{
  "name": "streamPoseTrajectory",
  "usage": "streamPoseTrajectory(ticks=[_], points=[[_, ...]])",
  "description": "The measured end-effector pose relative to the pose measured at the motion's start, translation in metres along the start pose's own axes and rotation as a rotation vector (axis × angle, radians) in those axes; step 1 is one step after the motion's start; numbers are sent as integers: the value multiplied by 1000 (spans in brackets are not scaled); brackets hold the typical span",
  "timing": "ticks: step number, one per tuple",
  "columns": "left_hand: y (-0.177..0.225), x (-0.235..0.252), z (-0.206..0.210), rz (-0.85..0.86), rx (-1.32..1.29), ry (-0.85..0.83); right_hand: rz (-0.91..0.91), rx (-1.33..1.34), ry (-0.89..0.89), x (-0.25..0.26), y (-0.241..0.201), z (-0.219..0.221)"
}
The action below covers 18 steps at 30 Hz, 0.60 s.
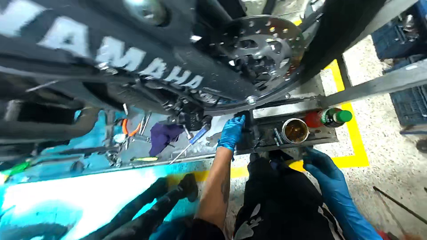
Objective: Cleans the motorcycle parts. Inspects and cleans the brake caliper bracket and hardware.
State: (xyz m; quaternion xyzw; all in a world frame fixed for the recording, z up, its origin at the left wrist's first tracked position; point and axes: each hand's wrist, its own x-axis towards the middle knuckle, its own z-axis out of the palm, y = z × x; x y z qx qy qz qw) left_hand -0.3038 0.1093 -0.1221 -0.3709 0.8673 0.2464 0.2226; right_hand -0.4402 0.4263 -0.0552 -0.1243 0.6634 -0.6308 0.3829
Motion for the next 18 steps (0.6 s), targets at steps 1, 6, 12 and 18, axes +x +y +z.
streamPoseTrajectory(ticks=[1,6,12,18], points=[[1,13,9,0,61,-19,-24,36,47,-7,3,-6],[1,24,19,-103,55,-59,-63,108,189,-23,-2,-13],[16,-58,-10,-144,-912,194,-107,174,35,-1,-15,15],[56,-173,-52,-9,-1604,165,-218,265,-294,10,-47,61]])
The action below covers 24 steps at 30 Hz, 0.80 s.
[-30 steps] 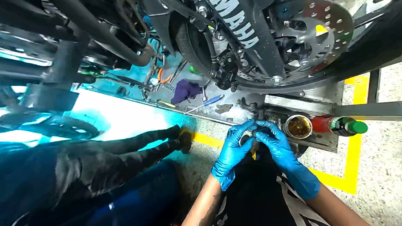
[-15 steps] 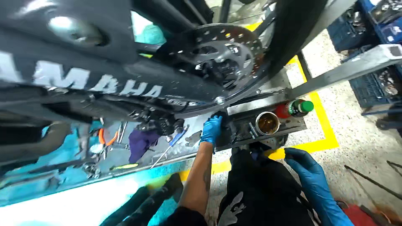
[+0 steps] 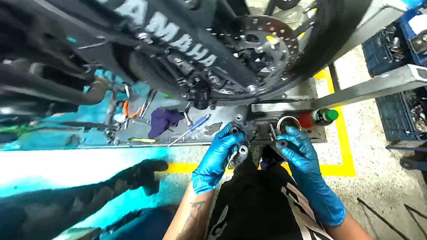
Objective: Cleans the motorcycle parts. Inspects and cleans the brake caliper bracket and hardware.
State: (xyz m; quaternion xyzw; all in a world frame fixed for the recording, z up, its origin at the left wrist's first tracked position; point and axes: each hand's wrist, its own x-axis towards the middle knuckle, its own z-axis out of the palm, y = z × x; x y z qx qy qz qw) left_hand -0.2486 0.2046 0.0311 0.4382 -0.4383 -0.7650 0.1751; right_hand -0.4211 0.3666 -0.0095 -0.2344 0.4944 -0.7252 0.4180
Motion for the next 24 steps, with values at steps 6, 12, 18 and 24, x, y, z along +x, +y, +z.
streamPoseTrajectory(ticks=[6,12,18,24], points=[[15,-66,3,18,-140,-24,16,33,-233,14,-25,44],[19,-105,-3,124,-148,-48,230,432,-392,14,-33,79],[17,-124,-12,170,-221,-108,330,516,-449,5,-33,99],[14,-129,-19,174,-194,-85,297,417,-451,0,-33,108]])
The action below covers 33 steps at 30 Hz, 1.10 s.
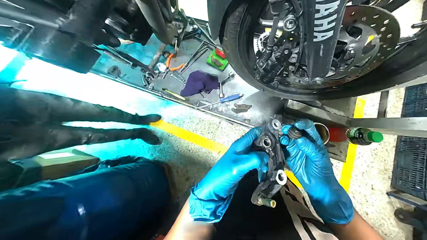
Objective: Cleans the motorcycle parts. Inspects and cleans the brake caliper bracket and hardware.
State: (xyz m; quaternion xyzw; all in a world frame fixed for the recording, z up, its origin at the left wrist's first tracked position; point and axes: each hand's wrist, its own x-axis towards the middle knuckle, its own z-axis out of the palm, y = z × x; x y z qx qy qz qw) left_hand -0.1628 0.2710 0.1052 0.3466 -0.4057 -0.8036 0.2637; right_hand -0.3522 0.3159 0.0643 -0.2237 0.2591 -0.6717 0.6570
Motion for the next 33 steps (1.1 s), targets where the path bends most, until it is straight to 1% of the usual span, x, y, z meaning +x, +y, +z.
streamPoseTrajectory(ticks=[3,10,13,14,16,19,21,23,27,30,33], points=[[-2,-2,-5,1,-20,-24,-6,38,4,-1,4,1],[0,-3,-7,-10,7,-5,12,59,26,-2,9,3],[2,-3,-6,-8,35,3,-6,12,12,-1,8,2],[3,-2,-4,-11,51,9,-27,-47,19,-1,7,3],[5,0,-3,-18,102,2,-113,-281,25,0,5,3],[5,3,-1,-39,130,-3,-364,-693,-28,2,5,0],[6,6,1,-57,146,-11,-523,-861,-86,6,6,-5],[7,8,2,-64,177,-25,-590,-932,-116,9,5,-9],[12,10,6,-48,302,-39,-605,-958,-166,11,-1,-13],[10,8,9,15,328,-65,-596,-993,-220,10,-6,-17],[7,8,12,98,381,-19,-583,-1044,-289,8,-13,-21]])
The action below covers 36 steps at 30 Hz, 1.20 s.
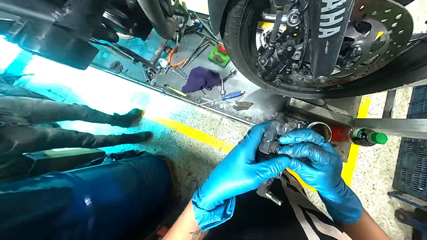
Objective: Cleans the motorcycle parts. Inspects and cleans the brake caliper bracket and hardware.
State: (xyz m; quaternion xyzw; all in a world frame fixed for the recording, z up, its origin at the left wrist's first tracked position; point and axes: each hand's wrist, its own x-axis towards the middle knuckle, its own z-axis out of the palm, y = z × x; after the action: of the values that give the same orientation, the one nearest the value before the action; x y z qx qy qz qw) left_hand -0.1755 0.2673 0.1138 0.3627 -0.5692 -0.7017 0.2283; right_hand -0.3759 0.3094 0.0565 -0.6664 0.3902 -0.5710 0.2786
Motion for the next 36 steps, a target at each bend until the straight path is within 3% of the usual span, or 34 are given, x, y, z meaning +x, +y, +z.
streamPoseTrajectory(ticks=[7,11,24,30,36], points=[[-3,-2,3,152,459,120,92,97,61,2,-9,0],[-3,-3,7,189,599,208,57,-38,76,3,-14,3],[-3,-4,3,247,536,130,104,-30,166,3,-32,17],[1,-6,4,365,700,142,74,91,320,3,-41,30],[-9,-1,0,617,425,175,31,91,298,-7,-48,30]])
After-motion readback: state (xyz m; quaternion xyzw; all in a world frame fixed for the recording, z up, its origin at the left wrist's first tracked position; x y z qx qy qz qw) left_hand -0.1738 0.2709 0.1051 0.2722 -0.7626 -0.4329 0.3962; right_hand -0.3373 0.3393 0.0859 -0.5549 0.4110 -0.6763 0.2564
